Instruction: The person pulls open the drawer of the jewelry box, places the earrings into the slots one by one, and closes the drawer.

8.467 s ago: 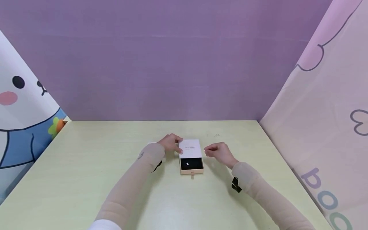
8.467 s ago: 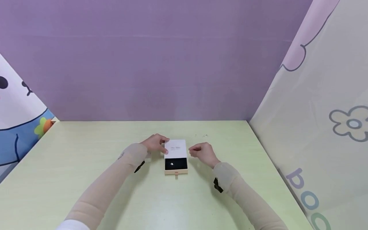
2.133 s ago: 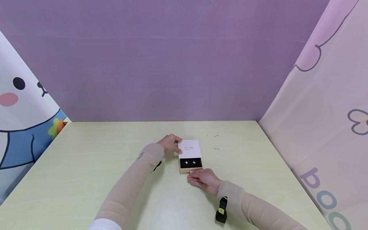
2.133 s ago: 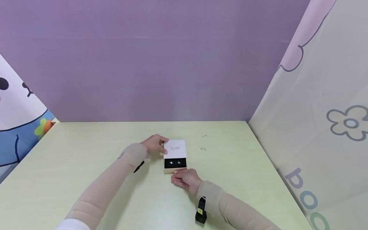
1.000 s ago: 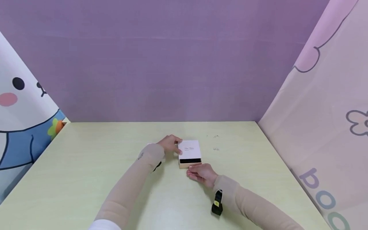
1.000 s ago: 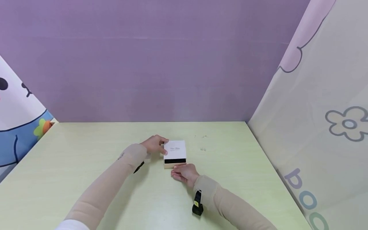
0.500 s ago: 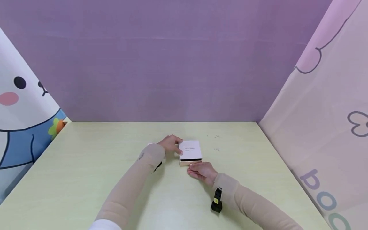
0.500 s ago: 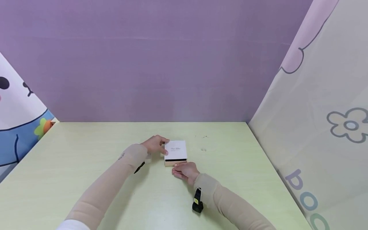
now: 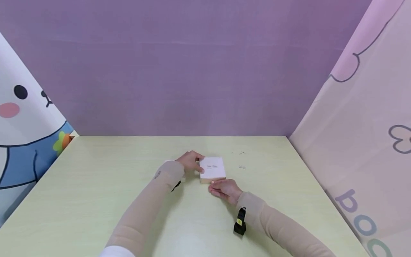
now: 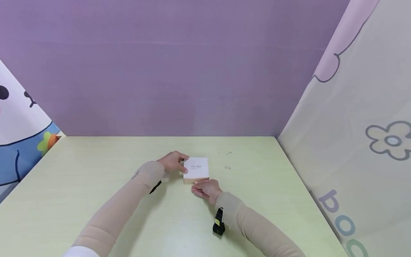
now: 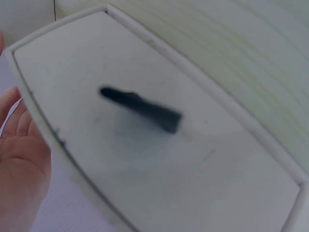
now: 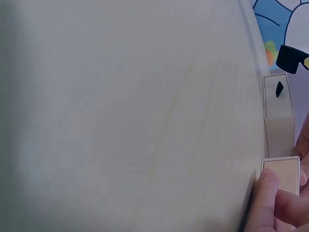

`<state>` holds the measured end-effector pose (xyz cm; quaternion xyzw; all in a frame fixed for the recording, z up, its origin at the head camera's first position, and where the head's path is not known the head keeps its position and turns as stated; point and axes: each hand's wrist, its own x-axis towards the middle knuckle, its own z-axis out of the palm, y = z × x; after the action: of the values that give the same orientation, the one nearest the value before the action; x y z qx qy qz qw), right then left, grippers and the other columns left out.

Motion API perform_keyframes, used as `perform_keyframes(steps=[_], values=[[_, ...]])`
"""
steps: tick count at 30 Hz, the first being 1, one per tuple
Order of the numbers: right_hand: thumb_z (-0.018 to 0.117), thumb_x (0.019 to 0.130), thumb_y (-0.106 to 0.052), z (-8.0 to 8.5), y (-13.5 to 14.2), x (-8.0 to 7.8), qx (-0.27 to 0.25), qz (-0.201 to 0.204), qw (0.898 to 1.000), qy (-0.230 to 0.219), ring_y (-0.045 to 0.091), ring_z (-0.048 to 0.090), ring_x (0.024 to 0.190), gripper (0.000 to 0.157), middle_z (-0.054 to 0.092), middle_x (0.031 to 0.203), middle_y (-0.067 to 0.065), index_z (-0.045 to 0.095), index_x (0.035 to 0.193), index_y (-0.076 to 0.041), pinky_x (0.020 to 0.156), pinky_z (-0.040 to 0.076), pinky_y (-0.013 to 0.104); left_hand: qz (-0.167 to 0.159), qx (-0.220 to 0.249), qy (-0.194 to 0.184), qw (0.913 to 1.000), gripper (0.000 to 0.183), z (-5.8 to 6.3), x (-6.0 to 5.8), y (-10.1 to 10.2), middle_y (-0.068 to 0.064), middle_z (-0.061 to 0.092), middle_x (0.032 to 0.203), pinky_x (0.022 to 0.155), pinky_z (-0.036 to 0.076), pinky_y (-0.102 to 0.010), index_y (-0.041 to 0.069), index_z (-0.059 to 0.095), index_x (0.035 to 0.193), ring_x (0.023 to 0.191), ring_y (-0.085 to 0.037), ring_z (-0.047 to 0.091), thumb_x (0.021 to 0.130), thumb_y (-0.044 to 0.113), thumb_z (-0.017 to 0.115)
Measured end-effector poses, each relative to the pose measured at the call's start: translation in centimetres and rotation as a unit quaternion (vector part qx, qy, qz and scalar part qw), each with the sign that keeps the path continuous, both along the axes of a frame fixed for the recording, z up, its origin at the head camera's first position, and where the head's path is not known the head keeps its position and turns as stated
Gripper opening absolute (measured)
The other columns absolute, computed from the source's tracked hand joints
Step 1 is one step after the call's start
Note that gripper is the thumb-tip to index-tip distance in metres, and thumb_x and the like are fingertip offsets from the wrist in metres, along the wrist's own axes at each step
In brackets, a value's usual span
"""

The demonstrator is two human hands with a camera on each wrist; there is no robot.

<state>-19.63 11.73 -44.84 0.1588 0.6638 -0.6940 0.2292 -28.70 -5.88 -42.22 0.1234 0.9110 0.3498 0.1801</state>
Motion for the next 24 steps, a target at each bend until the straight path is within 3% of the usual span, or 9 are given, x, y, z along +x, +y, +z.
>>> perform_keyframes(steps=[15,24], values=[[0.06,0.086,0.0,-0.03,-0.53,-0.43,-0.001,-0.014,1.0,0.002,0.012,0.067,0.067,0.022,0.069,0.077,0.009,0.059,0.106,0.009,0.068,0.055,0.022,-0.003,-0.007,0.003,1.0,0.068,0.6,0.46,-0.31,-0.01,0.05,0.135,0.108,0.032,-0.037,0.006,0.048,0.132,0.125,-0.025,0.045,0.072,0.018,0.077],[0.058,0.086,0.0,-0.09,-0.24,-0.24,-0.012,-0.006,1.0,0.009,0.012,0.067,0.07,0.023,0.069,0.079,0.009,0.058,0.107,0.009,0.07,0.055,0.023,-0.028,-0.046,0.006,0.9985,0.068,0.73,-0.01,-0.13,-0.01,0.049,0.136,0.109,0.031,-0.037,0.007,0.048,0.133,0.127,-0.024,0.043,0.073,0.023,0.077]])
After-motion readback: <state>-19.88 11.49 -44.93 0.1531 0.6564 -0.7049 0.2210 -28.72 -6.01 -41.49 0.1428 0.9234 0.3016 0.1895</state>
